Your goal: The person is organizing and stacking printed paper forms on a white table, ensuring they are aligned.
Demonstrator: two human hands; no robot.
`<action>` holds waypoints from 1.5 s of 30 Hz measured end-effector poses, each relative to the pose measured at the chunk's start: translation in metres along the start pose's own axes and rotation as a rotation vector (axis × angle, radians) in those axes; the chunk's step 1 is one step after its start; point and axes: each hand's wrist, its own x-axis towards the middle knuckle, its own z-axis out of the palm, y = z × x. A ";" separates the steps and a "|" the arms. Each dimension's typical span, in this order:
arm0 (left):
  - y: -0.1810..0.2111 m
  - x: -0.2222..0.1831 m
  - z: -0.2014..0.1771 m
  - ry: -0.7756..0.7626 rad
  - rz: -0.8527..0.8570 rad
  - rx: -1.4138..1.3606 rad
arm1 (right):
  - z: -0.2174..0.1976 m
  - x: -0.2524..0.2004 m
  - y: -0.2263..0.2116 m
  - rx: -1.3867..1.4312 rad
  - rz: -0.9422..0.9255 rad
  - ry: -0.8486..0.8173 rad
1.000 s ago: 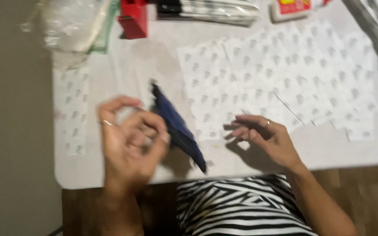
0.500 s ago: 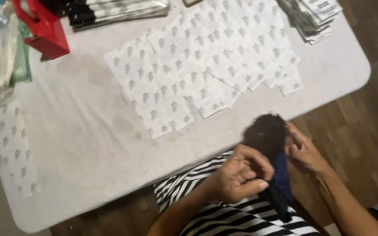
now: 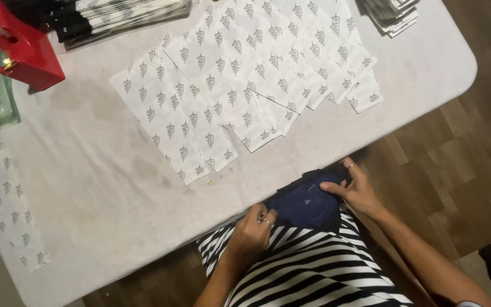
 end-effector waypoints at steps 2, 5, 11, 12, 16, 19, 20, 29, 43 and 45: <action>-0.001 -0.003 0.004 0.011 -0.033 0.014 | -0.007 0.001 0.012 -0.008 0.014 0.002; 0.009 0.011 -0.005 0.079 -0.006 0.144 | -0.009 -0.002 0.019 -0.012 0.073 0.069; 0.028 0.044 -0.013 0.155 0.205 0.169 | -0.004 -0.020 0.027 -0.449 -0.519 0.344; 0.026 0.044 -0.005 0.043 0.211 0.044 | -0.007 -0.024 0.032 -0.649 -0.799 0.443; 0.018 0.058 0.041 -0.604 -0.325 -0.076 | -0.003 -0.031 0.020 -0.694 -0.565 0.049; -0.010 0.048 0.084 -0.537 -0.374 0.205 | 0.005 -0.023 -0.006 -0.699 -0.310 -0.226; -0.012 0.052 0.081 -0.583 -0.397 0.146 | 0.008 -0.021 -0.009 -0.716 -0.301 -0.275; -0.033 0.051 0.092 -0.466 -0.359 -0.030 | 0.015 -0.007 0.038 -0.773 -0.250 -0.198; -0.004 0.051 -0.025 -0.783 -0.634 -0.424 | 0.008 0.007 0.073 -0.765 -0.640 0.007; -0.009 0.045 -0.009 -0.660 -0.618 -0.416 | 0.005 0.006 0.069 -0.725 -0.540 0.021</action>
